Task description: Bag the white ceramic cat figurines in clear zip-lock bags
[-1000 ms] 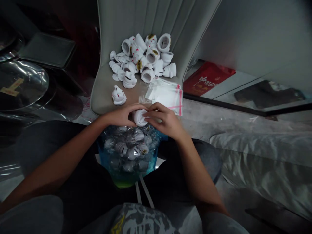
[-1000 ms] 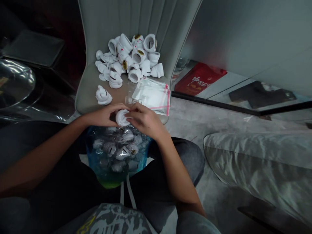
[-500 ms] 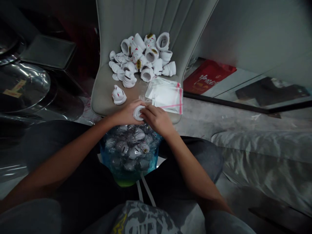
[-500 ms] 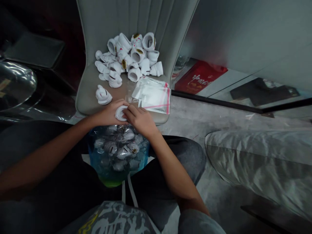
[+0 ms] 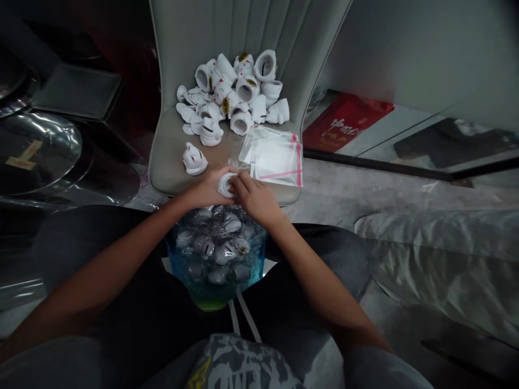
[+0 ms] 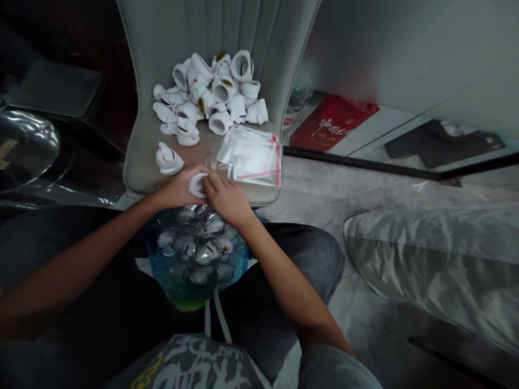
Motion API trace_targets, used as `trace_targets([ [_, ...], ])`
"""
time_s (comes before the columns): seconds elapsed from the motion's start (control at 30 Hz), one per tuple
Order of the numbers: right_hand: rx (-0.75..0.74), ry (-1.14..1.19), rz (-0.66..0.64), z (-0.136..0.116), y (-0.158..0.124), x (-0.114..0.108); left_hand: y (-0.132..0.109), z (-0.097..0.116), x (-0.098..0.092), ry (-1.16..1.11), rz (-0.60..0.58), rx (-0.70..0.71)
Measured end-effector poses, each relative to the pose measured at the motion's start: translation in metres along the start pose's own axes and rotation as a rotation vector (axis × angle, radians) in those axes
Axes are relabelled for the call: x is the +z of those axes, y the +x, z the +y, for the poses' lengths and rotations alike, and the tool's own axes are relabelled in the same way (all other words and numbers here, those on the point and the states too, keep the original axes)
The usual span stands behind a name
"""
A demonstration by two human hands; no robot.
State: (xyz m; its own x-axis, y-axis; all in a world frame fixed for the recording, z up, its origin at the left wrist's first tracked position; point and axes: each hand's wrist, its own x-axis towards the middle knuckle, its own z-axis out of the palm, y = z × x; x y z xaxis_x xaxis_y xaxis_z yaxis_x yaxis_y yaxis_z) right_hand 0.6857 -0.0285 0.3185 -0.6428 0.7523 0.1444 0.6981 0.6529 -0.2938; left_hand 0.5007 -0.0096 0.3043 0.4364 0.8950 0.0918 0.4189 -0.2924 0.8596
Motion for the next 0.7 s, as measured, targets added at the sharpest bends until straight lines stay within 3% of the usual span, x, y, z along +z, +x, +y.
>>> trace_targets([
  [0.23, -0.063, -0.045, 0.018, 0.003, 0.001, 0.004, 0.0, 0.005, -0.003, -0.022, -0.036, -0.092],
  [0.33, -0.134, -0.041, 0.044, 0.005, 0.002, 0.004, 0.001, 0.005, -0.008, -0.05, -0.115, -0.095],
  [0.57, -0.113, 0.033, 0.144, 0.016, -0.004, -0.02, 0.005, 0.003, -0.022, 0.03, -0.344, -0.021],
  [0.7, -0.122, 0.092, 0.176, 0.018, -0.008, -0.026, 0.004, 0.002, -0.021, 0.024, -0.361, -0.021],
])
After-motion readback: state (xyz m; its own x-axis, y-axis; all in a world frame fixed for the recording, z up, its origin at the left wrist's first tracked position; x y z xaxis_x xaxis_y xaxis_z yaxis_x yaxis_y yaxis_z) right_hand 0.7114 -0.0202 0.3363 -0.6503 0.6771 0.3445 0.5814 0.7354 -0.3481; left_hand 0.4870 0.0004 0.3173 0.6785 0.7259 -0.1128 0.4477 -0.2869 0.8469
